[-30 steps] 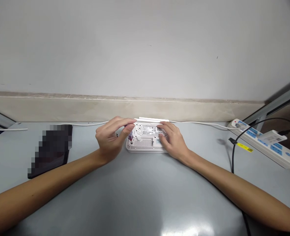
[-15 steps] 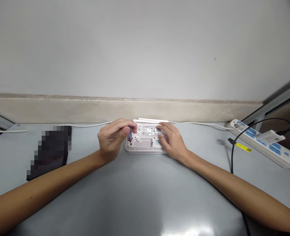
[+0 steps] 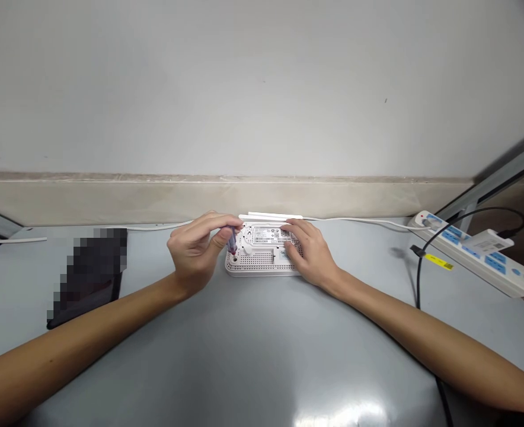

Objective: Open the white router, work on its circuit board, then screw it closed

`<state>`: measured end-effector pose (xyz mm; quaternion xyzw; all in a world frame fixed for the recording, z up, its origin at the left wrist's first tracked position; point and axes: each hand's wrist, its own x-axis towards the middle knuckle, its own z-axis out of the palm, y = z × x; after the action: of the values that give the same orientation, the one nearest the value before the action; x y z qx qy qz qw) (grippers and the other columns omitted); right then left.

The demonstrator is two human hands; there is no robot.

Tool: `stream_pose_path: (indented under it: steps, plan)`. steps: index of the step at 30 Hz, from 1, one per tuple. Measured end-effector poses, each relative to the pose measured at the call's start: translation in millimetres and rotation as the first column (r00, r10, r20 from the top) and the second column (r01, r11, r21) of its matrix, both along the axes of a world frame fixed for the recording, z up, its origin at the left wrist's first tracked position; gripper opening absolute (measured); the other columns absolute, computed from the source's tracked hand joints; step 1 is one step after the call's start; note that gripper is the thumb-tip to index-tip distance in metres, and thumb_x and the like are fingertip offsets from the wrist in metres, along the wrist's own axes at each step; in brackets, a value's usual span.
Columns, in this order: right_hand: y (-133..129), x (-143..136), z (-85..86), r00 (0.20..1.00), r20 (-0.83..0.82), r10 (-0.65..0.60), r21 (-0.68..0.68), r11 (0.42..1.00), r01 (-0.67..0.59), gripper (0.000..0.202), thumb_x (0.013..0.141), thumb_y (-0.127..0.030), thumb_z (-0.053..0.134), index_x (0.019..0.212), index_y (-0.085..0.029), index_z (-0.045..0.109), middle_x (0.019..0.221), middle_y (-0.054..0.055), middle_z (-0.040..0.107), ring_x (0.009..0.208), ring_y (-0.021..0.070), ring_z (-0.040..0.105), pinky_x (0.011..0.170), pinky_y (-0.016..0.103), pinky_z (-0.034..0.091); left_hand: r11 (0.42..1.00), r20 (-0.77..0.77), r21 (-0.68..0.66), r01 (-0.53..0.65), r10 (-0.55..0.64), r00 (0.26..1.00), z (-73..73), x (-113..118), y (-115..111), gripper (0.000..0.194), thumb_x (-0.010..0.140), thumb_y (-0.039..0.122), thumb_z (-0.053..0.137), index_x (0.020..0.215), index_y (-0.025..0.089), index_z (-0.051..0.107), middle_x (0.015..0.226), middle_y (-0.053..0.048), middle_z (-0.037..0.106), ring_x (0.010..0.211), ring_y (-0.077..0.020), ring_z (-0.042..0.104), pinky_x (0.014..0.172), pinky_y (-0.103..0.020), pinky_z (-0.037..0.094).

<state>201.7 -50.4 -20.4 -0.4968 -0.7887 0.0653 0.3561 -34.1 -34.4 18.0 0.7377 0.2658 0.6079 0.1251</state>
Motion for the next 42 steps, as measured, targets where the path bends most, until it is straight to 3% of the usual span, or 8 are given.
stream_pose_path:
  steps: [4, 8, 12, 21, 29, 42]
  plan:
    - [0.2, -0.2, 0.2, 1.000, 0.001, -0.004, -0.004, 1.000, 0.004, 0.034, 0.092, -0.027, 0.044, 0.120, -0.017, 0.060, 0.129, 0.011, 0.058, 0.123, 0.0277, 0.049, 0.107, 0.049, 0.038, 0.992, -0.002, 0.049, -0.120, 0.120, 0.993, -2.8, 1.9, -0.3, 0.017, 0.086, 0.021, 0.066, 0.099, 0.030, 0.074, 0.089, -0.001, 0.071, 0.083, -0.0171, 0.066, 0.072, -0.035, 0.053]
    - [0.3, 0.0, 0.0, 1.000, 0.006, 0.001, -0.003, 1.000, -0.001, 0.034, 0.092, -0.027, 0.044, 0.120, -0.017, 0.060, 0.130, 0.011, 0.058, 0.123, 0.0276, 0.049, 0.107, 0.048, 0.038, 0.974, 0.013, 0.067, -0.215, 0.214, 0.977, -4.7, 3.3, -2.5, 0.025, 0.082, 0.018, 0.072, 0.102, 0.033, 0.074, 0.089, 0.001, 0.072, 0.077, -0.0139, 0.066, 0.066, -0.030, 0.053]
    - [0.4, 0.6, -0.4, 1.000, 0.005, 0.005, 0.016, 1.000, -0.005, 0.033, 0.092, -0.027, 0.044, 0.118, -0.018, 0.060, 0.128, 0.011, 0.059, 0.123, 0.0275, 0.049, 0.107, 0.048, 0.038, 0.984, 0.043, -0.045, -0.175, 0.176, 0.983, -6.1, 1.8, -6.3, 0.020, 0.084, 0.019, 0.070, 0.101, 0.030, 0.074, 0.085, 0.001, 0.073, 0.072, -0.0134, 0.067, 0.061, -0.029, 0.055]
    - [0.3, 0.4, -0.1, 1.000, 0.009, 0.004, 0.008, 1.000, -0.004, 0.034, 0.091, -0.026, 0.044, 0.119, -0.017, 0.060, 0.128, 0.011, 0.059, 0.122, 0.0270, 0.050, 0.107, 0.047, 0.038, 0.971, 0.171, -0.176, 0.159, -0.129, 0.977, -4.5, 0.4, -4.2, 0.013, 0.090, 0.029, 0.062, 0.092, 0.021, 0.073, 0.077, -0.003, 0.070, 0.067, -0.0164, 0.068, 0.055, -0.031, 0.056]
    - [-0.2, 0.3, 0.7, 1.000, 0.000, 0.003, 0.002, 1.000, -0.003, 0.033, 0.091, -0.027, 0.043, 0.119, -0.019, 0.060, 0.129, 0.010, 0.059, 0.123, 0.0275, 0.050, 0.106, 0.049, 0.039, 0.998, 0.073, -0.054, -0.044, 0.048, 0.996, -2.5, 2.4, -5.7, 0.016, 0.090, 0.023, 0.063, 0.100, 0.027, 0.075, 0.091, -0.002, 0.072, 0.077, -0.0148, 0.068, 0.064, -0.031, 0.057]
    - [-0.4, 0.9, 0.3, 1.000, 0.010, 0.007, 0.007, 1.000, -0.007, 0.034, 0.093, -0.028, 0.042, 0.120, -0.017, 0.060, 0.129, 0.011, 0.058, 0.123, 0.0271, 0.049, 0.107, 0.049, 0.038, 0.996, 0.092, -0.088, 0.017, -0.009, 0.996, -4.7, 0.9, -3.9, 0.020, 0.087, 0.016, 0.066, 0.101, 0.028, 0.074, 0.085, -0.001, 0.071, 0.073, -0.0133, 0.069, 0.061, -0.029, 0.060]
